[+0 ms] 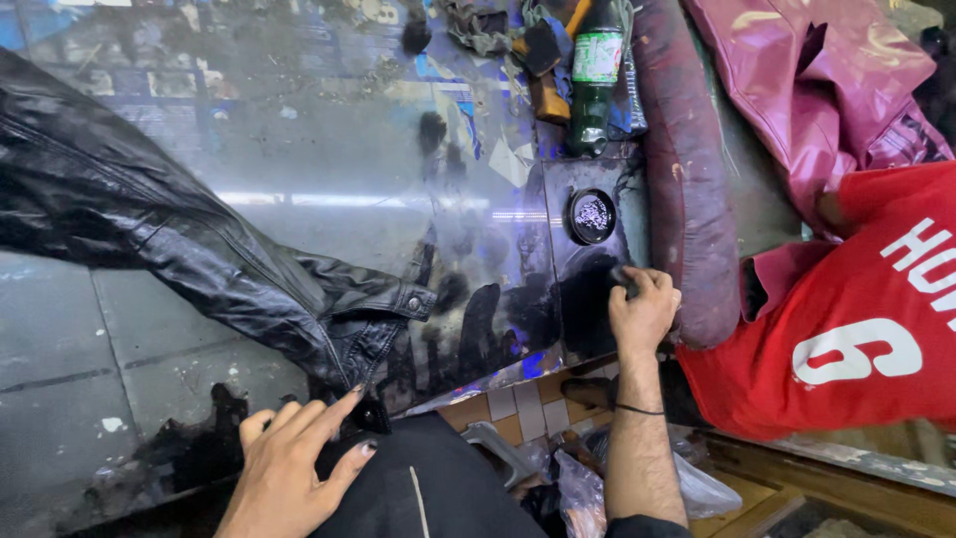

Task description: The person wipes a black leather jacket with a dark cloth, focusing on the sleeves and cuffs. They repeatedly rub the surface, repositioning the jacket to reach different areas. The jacket remains on the workbench throughout.

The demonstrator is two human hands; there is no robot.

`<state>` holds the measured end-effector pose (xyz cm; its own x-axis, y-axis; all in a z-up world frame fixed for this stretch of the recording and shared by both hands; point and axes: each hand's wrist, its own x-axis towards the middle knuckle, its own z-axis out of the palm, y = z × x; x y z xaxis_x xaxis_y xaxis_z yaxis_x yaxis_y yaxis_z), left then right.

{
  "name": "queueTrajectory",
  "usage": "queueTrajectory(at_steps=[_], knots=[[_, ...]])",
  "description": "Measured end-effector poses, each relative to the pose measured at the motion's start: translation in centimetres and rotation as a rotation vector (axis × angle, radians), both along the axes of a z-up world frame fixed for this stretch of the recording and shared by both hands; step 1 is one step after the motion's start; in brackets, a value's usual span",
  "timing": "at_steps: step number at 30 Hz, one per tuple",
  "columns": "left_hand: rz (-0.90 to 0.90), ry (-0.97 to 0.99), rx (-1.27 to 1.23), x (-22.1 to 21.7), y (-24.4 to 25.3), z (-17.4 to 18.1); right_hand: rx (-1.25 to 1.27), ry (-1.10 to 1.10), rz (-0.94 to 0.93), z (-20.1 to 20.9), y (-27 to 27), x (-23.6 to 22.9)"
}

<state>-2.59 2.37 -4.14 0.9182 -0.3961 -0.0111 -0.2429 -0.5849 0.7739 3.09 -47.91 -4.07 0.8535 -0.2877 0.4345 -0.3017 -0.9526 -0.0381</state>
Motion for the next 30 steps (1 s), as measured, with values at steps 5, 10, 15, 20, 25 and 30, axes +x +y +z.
queueTrajectory(at_steps=[5, 10, 15, 20, 25, 30], knots=[[-0.044, -0.078, -0.072, 0.5, 0.6, 1.5, 0.016, -0.033, 0.14, 0.3, -0.2, -0.4], [-0.098, 0.087, -0.069, 0.4, 2.2, 2.9, 0.465, 0.089, -0.017, 1.4, 5.8, -2.0], [-0.139, 0.063, -0.135, 1.0, 3.1, 3.5, 1.025, -0.077, 0.543, 3.6, 18.3, -1.5], [-0.178, 0.021, -0.163, 0.7, 3.3, 2.6, 0.497, 0.052, 0.921, 6.6, 27.0, 1.3], [-0.202, 0.049, -0.178, 0.2, 3.4, 2.4, 0.305, 0.113, 0.941, 7.1, 31.8, 2.1], [-0.216, 0.046, -0.166, 0.0, 3.5, 1.6, 0.228, 0.251, 1.084, 8.1, 32.4, 1.5]])
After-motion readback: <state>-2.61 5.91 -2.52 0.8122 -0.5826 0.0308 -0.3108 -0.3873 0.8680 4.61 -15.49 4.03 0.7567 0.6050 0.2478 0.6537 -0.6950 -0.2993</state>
